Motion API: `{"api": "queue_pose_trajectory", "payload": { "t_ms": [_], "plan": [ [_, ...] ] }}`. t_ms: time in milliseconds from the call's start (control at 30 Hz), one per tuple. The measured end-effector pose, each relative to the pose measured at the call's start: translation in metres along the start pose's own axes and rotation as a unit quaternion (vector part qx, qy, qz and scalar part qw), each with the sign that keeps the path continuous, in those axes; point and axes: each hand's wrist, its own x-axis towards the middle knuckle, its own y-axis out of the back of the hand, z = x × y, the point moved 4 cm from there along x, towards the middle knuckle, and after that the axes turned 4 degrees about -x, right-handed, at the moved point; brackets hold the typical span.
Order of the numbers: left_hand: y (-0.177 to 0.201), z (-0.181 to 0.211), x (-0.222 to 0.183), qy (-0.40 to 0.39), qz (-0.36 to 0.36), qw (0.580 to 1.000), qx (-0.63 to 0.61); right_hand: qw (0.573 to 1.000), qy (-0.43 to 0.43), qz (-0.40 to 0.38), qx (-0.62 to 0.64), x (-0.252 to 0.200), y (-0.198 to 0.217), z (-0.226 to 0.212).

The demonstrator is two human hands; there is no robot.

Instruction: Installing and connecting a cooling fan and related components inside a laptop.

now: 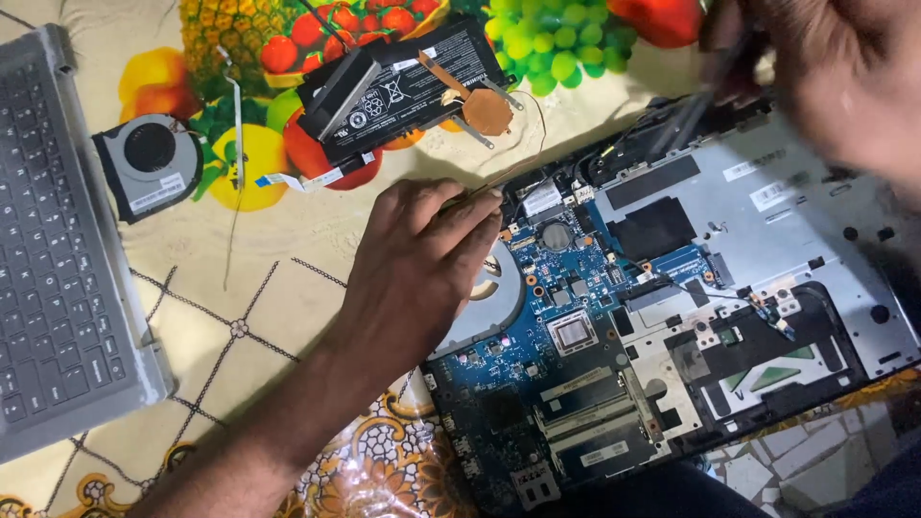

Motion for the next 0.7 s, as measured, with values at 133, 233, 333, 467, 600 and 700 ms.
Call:
{"api": "queue_pose_trajectory", "payload": {
  "t_ms": [133, 233, 333, 467, 600, 700],
  "plan": [
    [0.005, 0.0, 0.001, 0.004, 0.064, 0.998, -0.005, 0.955, 0.014, -0.055, -0.29, 0.006, 0.013, 0.03],
    [0.026, 0.003, 0.007, -0.001, 0.138, 0.99, 0.026, 0.873, -0.007, -0.101, -0.477, 0.015, 0.001, 0.025],
    [0.039, -0.004, -0.004, 0.057, 0.159, 0.986, -0.004, 0.812, 0.07, -0.087, -0.573, 0.018, -0.011, 0.009],
    [0.041, -0.014, -0.014, 0.089, 0.147, 0.985, -0.029, 0.818, 0.115, -0.042, -0.562, 0.018, -0.012, 0.015],
    [0.029, -0.019, -0.02, 0.085, 0.123, 0.986, -0.068, 0.785, 0.107, -0.038, -0.609, 0.017, -0.016, 0.02],
    [0.02, -0.02, -0.023, 0.063, 0.112, 0.988, -0.083, 0.787, 0.119, -0.027, -0.604, 0.017, -0.011, 0.012]
  ]
}}
